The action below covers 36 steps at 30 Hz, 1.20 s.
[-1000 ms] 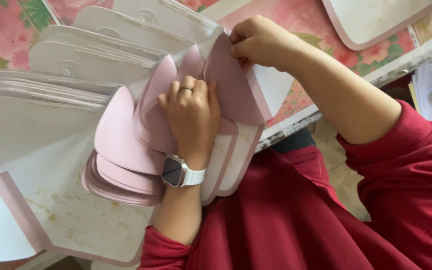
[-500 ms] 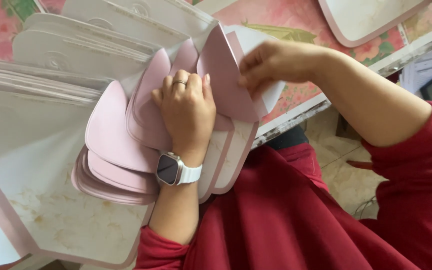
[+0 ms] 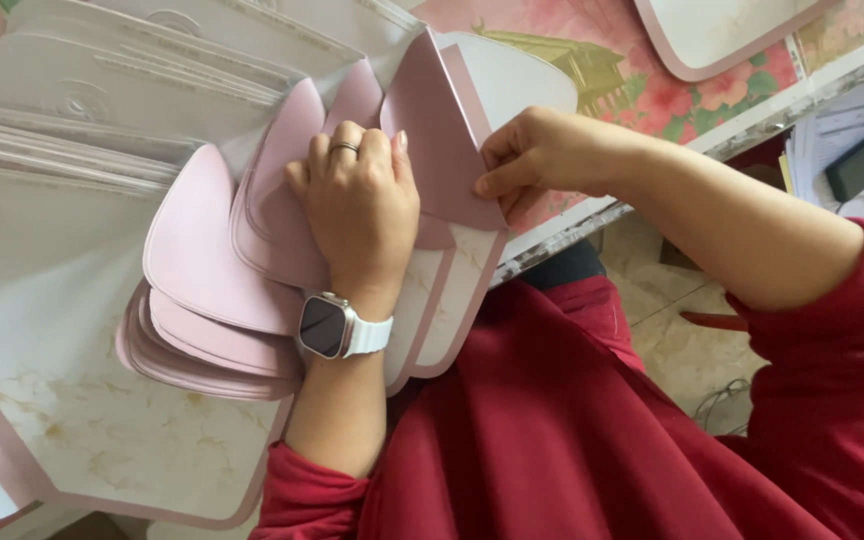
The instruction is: Inserting pink paper liners into white envelopes and folding them
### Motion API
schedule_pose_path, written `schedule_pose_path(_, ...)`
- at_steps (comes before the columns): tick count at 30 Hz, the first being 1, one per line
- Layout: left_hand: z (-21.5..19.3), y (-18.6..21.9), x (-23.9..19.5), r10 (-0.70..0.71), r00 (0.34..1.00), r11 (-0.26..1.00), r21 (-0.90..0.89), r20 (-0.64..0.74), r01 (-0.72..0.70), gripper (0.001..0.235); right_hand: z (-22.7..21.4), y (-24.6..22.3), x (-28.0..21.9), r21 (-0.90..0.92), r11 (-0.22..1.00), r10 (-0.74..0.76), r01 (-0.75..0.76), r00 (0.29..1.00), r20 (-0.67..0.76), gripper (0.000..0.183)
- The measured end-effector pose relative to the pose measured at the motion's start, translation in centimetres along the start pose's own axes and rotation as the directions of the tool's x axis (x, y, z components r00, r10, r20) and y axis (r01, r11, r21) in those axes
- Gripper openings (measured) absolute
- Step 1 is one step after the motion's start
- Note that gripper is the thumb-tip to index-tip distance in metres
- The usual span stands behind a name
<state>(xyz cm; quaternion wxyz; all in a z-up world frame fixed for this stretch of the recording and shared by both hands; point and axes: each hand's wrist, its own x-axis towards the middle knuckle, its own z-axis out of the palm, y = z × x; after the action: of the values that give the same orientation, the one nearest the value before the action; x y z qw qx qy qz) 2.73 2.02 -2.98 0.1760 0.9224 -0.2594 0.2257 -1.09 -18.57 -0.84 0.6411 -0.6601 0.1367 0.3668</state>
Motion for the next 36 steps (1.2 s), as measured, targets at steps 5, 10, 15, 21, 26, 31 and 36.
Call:
schedule_pose_path(5, 0.1, 0.1, 0.0, -0.016, 1.0, 1.0, 0.007, 0.013, 0.016, 0.024, 0.2, 1.9, -0.9, -0.026, 0.999, -0.026, 0.026, 1.0, 0.004, 0.017)
schedule_pose_path(10, -0.7, -0.4, 0.4, -0.022, 0.997, 0.994, -0.11, 0.077, 0.03, 0.024, 2.0, 0.3, -2.6, -0.24, 0.97, 0.006, -0.044, 0.988, -0.155, 0.012)
schedule_pose_path(15, -2.0, 1.6, 1.8, 0.171, 0.985, 0.969, -0.177, -0.037, -0.175, 0.021, 0.5, 2.7, -2.3, -0.842, 0.539, -0.535, 0.009, 0.776, -0.334, 0.017)
schedule_pose_path(21, -1.2, 4.4, 0.3, 0.487, 0.873, 0.832, -0.305, 0.003, -0.463, 0.02, 0.9, 3.4, 1.2, -0.913, 0.324, -0.79, -0.247, 0.46, -0.405, 0.055)
schedule_pose_path(26, -1.7, 2.8, -0.4, 0.444, 0.895, 0.888, -0.145, 0.033, -0.435, 0.021, 0.3, 3.1, 1.1, -0.939, 0.281, -0.856, -0.199, 0.391, -0.339, 0.037)
schedule_pose_path(31, 0.3, 2.0, -1.0, 0.429, 0.889, 0.895, -0.206, 0.159, -0.395, 0.027, 0.0, 3.8, 1.5, -0.949, 0.28, -0.889, -0.143, 0.334, -0.313, 0.036)
schedule_pose_path(36, 0.4, 1.9, -1.2, 0.451, 0.882, 0.861, -0.326, 0.135, -0.39, 0.038, -1.9, 2.3, 0.0, -0.991, 0.058, -0.951, -0.117, 0.296, -0.09, 0.029)
